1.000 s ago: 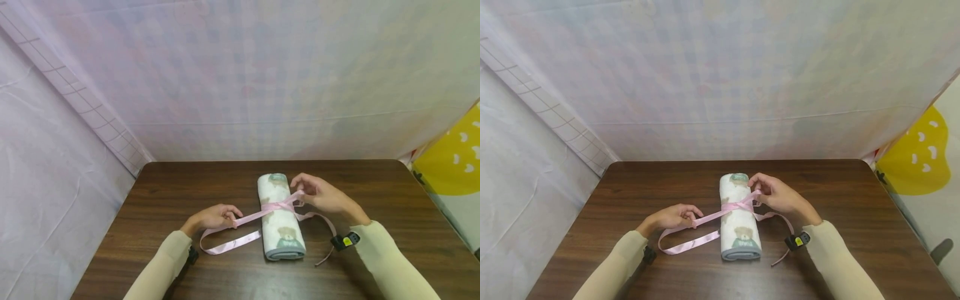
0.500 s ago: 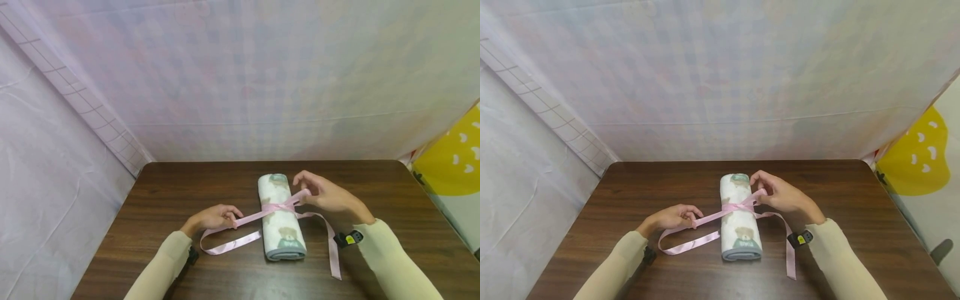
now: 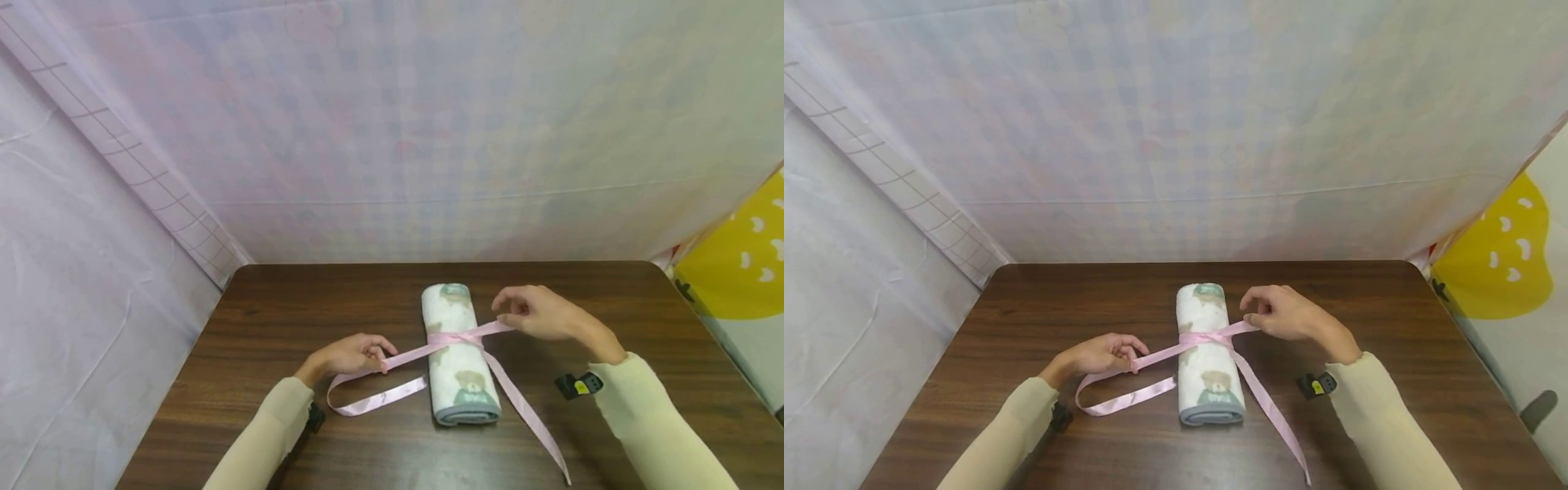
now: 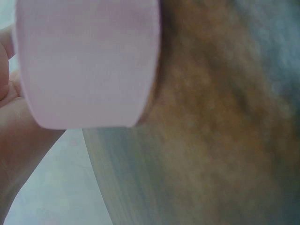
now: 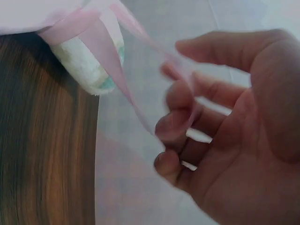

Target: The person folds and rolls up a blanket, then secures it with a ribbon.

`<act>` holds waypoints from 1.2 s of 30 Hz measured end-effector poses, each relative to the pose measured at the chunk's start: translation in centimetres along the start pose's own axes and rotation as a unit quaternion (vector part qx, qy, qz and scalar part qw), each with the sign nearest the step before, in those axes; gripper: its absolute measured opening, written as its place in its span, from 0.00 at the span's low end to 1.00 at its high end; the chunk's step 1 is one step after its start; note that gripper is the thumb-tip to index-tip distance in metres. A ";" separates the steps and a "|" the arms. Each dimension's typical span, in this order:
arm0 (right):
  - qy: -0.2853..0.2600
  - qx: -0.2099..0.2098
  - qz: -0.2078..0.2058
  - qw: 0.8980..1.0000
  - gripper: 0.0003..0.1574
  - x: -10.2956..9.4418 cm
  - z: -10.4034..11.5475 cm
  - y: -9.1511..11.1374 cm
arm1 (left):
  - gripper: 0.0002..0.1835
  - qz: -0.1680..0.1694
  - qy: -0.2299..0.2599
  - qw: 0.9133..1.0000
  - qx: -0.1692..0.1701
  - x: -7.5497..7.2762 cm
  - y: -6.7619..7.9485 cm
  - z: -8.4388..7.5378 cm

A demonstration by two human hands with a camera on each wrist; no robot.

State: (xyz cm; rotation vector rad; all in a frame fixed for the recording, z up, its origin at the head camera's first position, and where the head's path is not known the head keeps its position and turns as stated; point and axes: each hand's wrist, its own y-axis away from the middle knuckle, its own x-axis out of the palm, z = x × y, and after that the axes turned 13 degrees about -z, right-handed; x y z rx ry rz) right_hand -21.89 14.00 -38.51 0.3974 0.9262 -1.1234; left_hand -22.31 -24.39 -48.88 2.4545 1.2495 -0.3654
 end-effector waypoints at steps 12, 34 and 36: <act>-0.022 -0.015 -0.030 0.999 0.16 -1.1 0.0 0.2 | 0.17 -0.002 -0.003 1.000 -0.004 0.0 0.0 -0.1; -0.036 -0.002 -0.025 0.999 0.10 -3.0 -0.6 1.2 | 0.17 -0.001 -0.008 1.000 0.002 -0.1 0.1 -0.3; -0.062 -0.003 -0.013 0.998 0.10 -3.2 -0.9 1.4 | 0.18 0.001 -0.005 1.000 0.001 -0.1 0.1 -0.3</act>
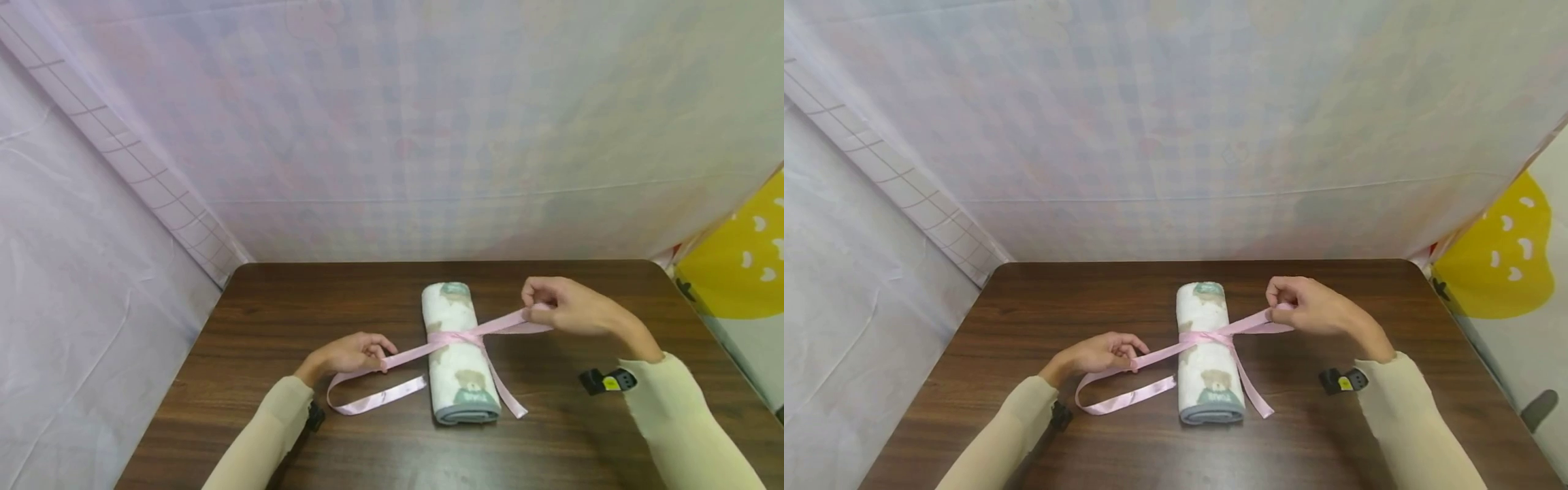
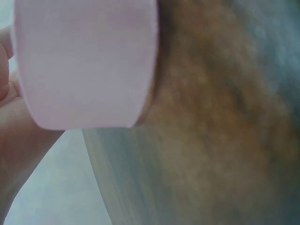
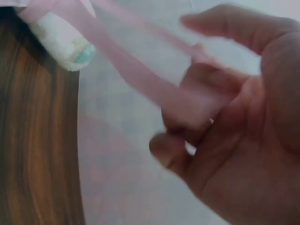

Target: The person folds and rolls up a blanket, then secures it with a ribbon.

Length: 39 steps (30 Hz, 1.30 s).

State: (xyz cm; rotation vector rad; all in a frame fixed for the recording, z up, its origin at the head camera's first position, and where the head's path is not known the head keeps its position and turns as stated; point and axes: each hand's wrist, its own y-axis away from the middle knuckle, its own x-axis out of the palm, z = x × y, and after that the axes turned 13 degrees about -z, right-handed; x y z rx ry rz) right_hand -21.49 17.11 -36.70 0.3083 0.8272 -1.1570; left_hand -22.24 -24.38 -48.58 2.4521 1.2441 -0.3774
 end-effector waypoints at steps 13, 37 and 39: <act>-0.120 -0.016 -0.035 0.992 0.16 -0.7 0.5 0.4 | 0.17 0.000 0.005 1.000 -0.004 -0.1 0.0 0.1; -0.100 -0.092 -0.119 0.983 0.17 -2.7 1.2 1.3 | 0.16 -0.001 -0.006 1.000 0.002 0.0 0.0 0.2; -0.121 -0.101 -0.101 0.982 0.19 -2.9 1.2 1.4 | 0.16 -0.001 -0.004 1.000 0.001 0.0 0.0 0.2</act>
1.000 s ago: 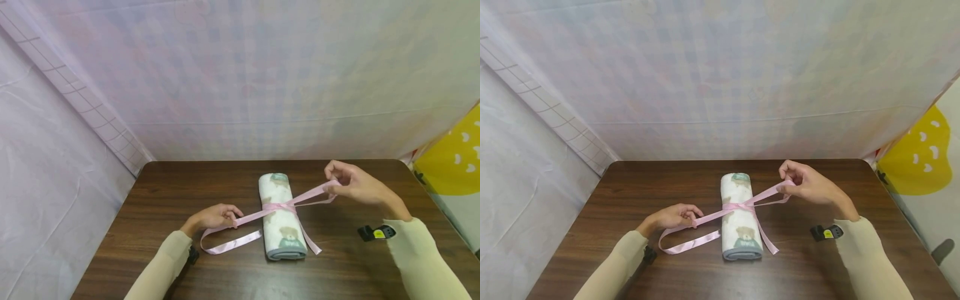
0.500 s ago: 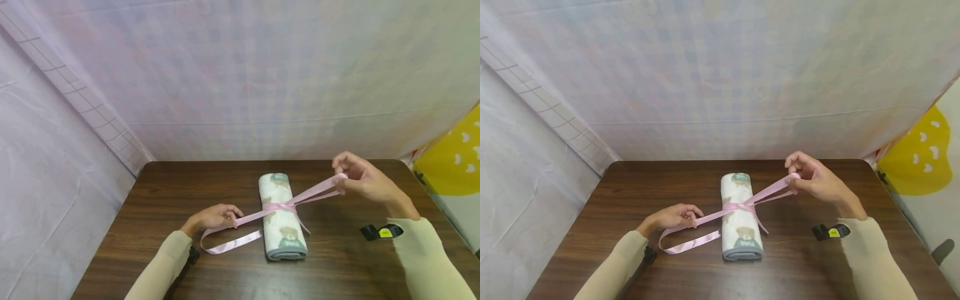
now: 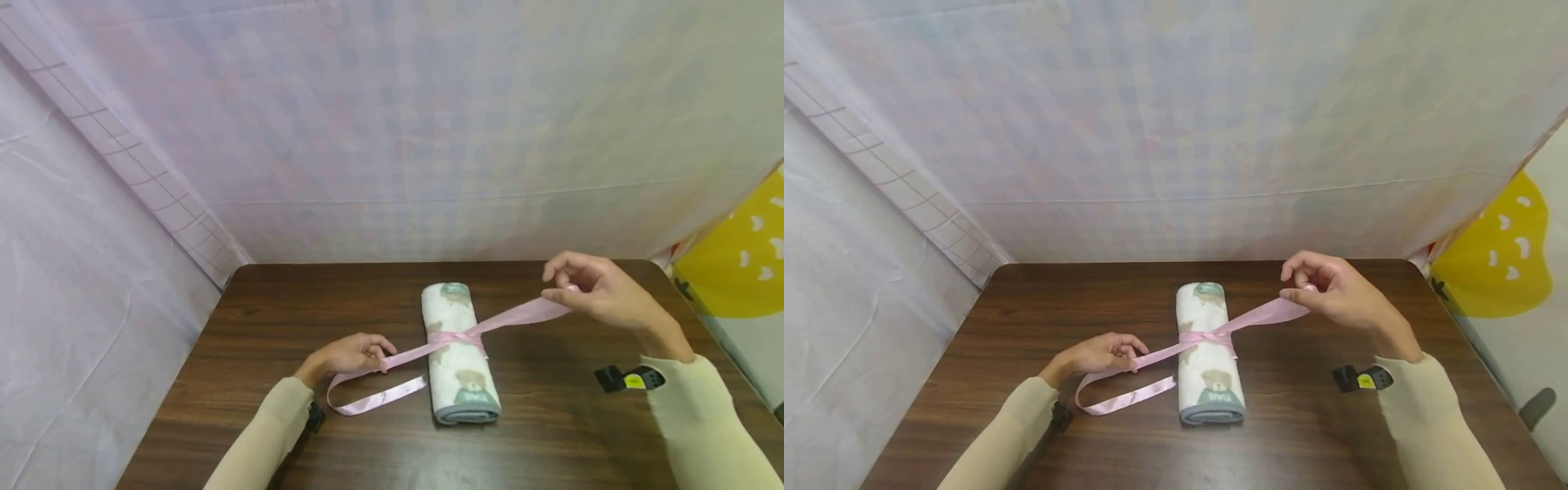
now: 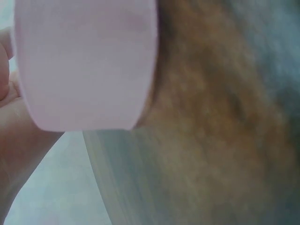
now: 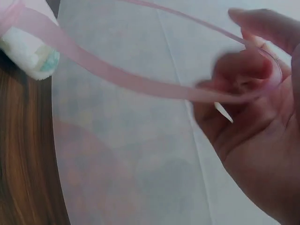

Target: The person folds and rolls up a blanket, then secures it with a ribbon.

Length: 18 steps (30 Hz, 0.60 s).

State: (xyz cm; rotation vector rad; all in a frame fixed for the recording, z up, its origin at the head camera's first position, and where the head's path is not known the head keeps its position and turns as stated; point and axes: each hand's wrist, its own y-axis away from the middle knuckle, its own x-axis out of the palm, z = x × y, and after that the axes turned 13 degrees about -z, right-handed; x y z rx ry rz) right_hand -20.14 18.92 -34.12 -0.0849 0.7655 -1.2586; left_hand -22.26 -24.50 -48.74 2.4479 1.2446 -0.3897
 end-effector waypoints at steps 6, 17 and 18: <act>0.021 -0.001 0.020 1.000 0.23 -0.5 0.3 0.1 | 0.17 0.000 0.002 1.000 0.000 0.0 0.1 0.0; 0.171 0.058 -0.012 0.983 0.10 -1.4 1.0 0.3 | 0.17 -0.002 0.005 1.000 -0.004 -0.1 0.0 -0.1; 0.178 0.067 -0.005 0.982 0.09 -1.4 0.9 0.4 | 0.17 -0.003 0.006 1.000 -0.005 -0.1 0.0 0.0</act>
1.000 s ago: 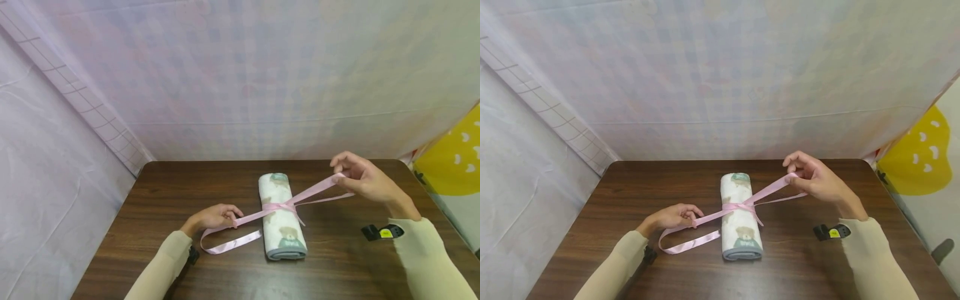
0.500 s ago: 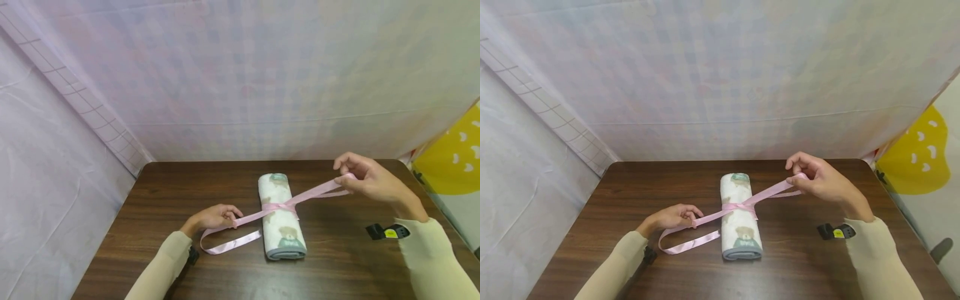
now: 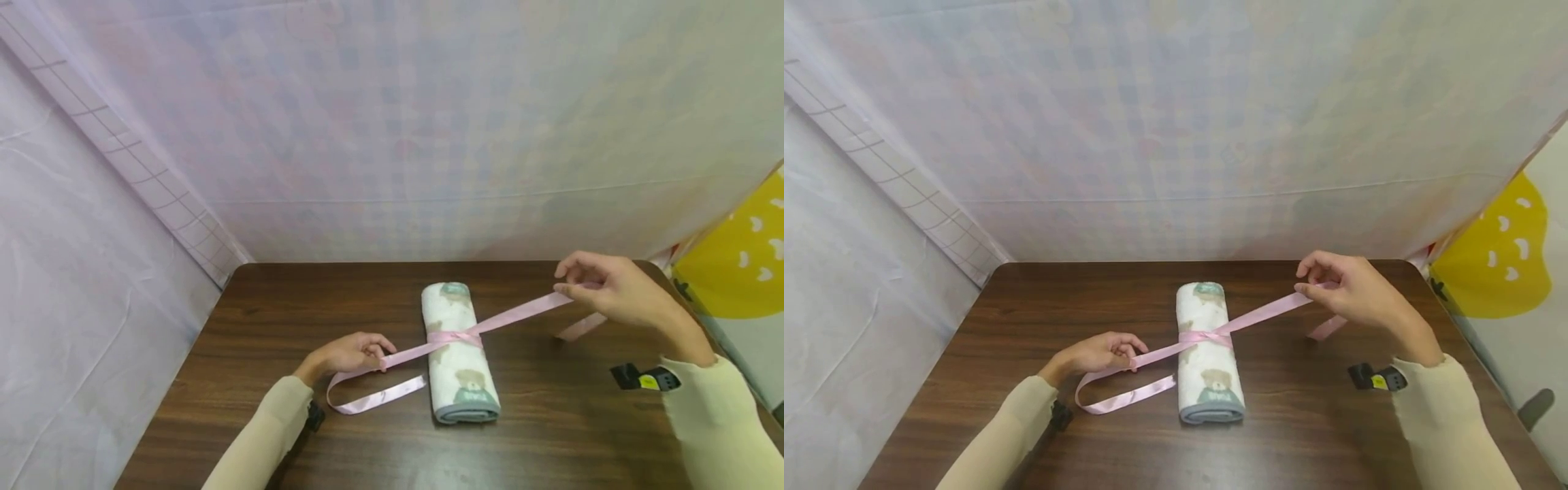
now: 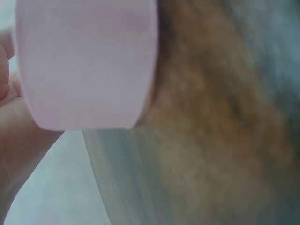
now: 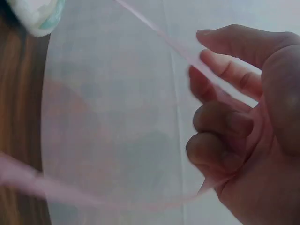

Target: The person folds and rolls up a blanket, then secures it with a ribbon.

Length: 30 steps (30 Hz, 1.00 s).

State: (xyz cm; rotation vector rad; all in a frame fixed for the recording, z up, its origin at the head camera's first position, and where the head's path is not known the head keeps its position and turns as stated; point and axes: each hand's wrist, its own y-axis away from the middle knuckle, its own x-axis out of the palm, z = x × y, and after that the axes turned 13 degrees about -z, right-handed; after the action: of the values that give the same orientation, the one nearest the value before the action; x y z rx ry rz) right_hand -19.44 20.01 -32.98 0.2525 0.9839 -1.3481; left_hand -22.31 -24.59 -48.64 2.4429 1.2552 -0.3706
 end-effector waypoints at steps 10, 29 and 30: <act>0.001 -0.012 0.046 0.999 0.12 0.6 -3.5 2.0 | 0.19 0.010 0.055 0.998 -0.006 -0.6 -0.1 0.5; -0.078 0.062 0.035 0.994 0.06 4.1 -9.3 5.6 | 0.20 -0.040 0.041 0.998 0.002 -2.5 0.2 0.3; -0.082 0.064 0.035 0.994 0.06 4.3 -9.5 5.8 | 0.20 -0.044 0.040 0.998 0.003 -2.6 0.2 0.3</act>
State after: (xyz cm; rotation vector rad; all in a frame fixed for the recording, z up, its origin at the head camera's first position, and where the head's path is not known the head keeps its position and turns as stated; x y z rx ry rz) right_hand -18.94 24.92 -43.84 0.2648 0.7463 -1.3472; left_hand -23.62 -26.75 -47.88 2.4347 1.3988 -0.3036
